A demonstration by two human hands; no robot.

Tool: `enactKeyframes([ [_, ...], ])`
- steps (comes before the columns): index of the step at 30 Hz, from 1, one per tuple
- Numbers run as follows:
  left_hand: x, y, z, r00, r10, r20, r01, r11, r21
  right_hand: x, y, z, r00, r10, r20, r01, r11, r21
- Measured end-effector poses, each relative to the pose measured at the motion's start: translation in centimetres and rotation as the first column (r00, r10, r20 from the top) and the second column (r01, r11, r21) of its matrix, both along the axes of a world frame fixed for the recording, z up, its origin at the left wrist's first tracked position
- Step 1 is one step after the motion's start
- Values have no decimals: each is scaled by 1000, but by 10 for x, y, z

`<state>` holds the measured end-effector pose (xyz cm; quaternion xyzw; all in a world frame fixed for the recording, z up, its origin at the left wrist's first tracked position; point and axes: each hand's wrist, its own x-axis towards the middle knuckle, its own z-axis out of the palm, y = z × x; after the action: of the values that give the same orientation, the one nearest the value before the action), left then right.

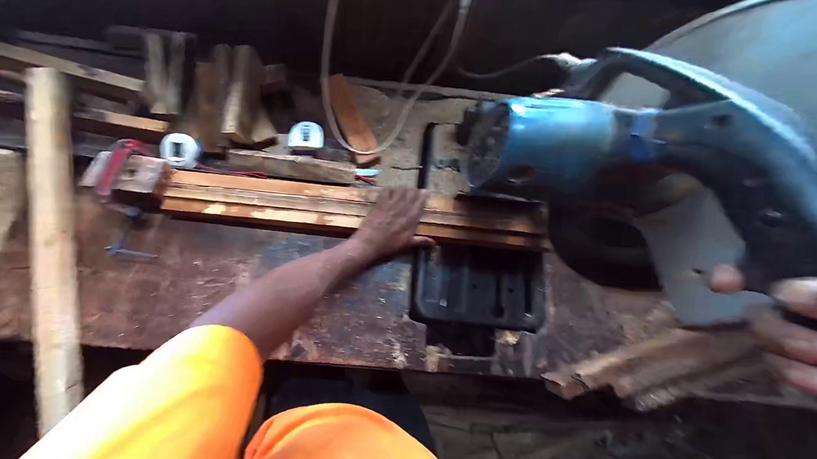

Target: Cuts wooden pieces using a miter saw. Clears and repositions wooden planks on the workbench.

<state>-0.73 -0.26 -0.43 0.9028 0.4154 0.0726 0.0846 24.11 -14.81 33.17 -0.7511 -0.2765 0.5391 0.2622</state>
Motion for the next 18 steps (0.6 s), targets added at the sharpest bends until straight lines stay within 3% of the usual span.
enactKeyframes([
  [4,5,2,4,999,-2,-37,1,1000,-16,7,-7,-4,978,71,194,-95,989,116],
  [18,8,3,6,991,23,-129,-25,1000,-14,-6,-16,-12,981,62,186,-90,985,146],
])
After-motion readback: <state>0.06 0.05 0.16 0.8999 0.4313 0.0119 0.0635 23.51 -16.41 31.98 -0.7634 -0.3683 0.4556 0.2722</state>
